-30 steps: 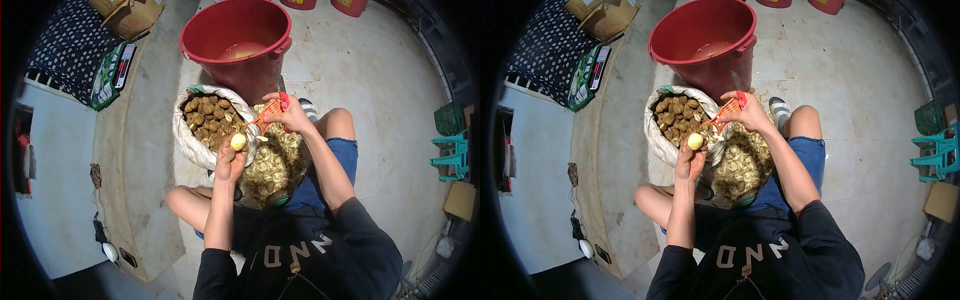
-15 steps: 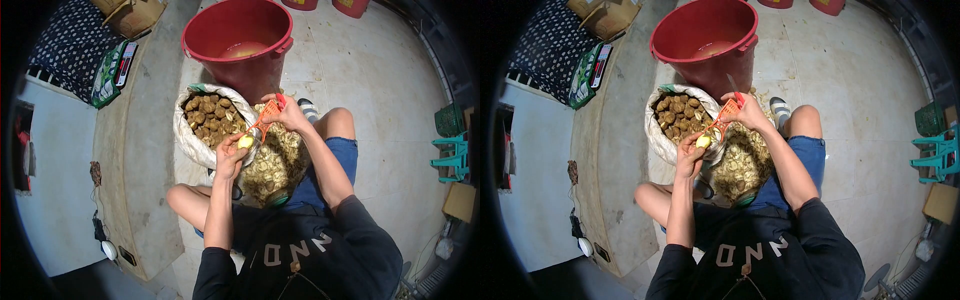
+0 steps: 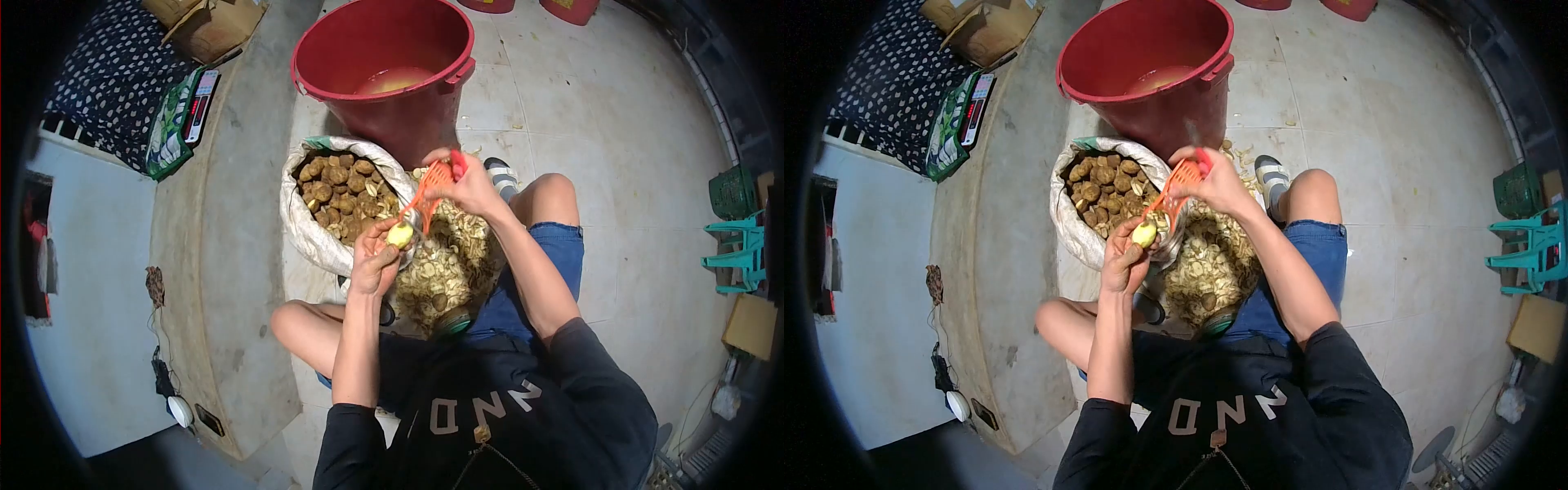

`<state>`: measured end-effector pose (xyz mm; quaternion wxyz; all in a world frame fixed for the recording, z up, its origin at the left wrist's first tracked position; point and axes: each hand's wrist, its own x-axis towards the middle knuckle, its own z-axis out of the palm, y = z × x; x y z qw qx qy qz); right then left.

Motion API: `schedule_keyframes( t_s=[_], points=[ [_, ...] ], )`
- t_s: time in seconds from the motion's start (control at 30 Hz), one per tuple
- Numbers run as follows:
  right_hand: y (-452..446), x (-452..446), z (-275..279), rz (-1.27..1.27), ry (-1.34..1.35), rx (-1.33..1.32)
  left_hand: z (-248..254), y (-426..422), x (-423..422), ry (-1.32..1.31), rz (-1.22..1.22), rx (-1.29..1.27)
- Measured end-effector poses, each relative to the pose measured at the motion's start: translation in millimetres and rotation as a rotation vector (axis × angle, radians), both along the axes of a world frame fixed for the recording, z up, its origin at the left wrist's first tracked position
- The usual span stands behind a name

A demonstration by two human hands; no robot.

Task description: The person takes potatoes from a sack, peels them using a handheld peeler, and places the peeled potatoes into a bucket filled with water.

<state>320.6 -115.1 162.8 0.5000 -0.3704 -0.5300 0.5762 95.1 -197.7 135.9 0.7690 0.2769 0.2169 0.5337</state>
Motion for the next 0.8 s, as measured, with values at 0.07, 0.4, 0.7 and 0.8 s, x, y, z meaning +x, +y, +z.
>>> schedule_keyframes(
  t_s=[0.07,0.4,0.7,0.8],
  points=[
    [7,8,-7,-0.051,-0.006,0.001,-4,0,-1,-0.043,-0.011,-0.001],
    [4,10,8,0.016,-0.106,0.001,12,0,-2,0.122,0.021,0.038],
    [4,14,10,0.142,-0.213,0.008,9,1,-4,0.279,-0.014,0.074],
    [13,24,3,0.024,-0.386,0.078,9,0,-5,0.298,-0.017,0.100]
  ],
)
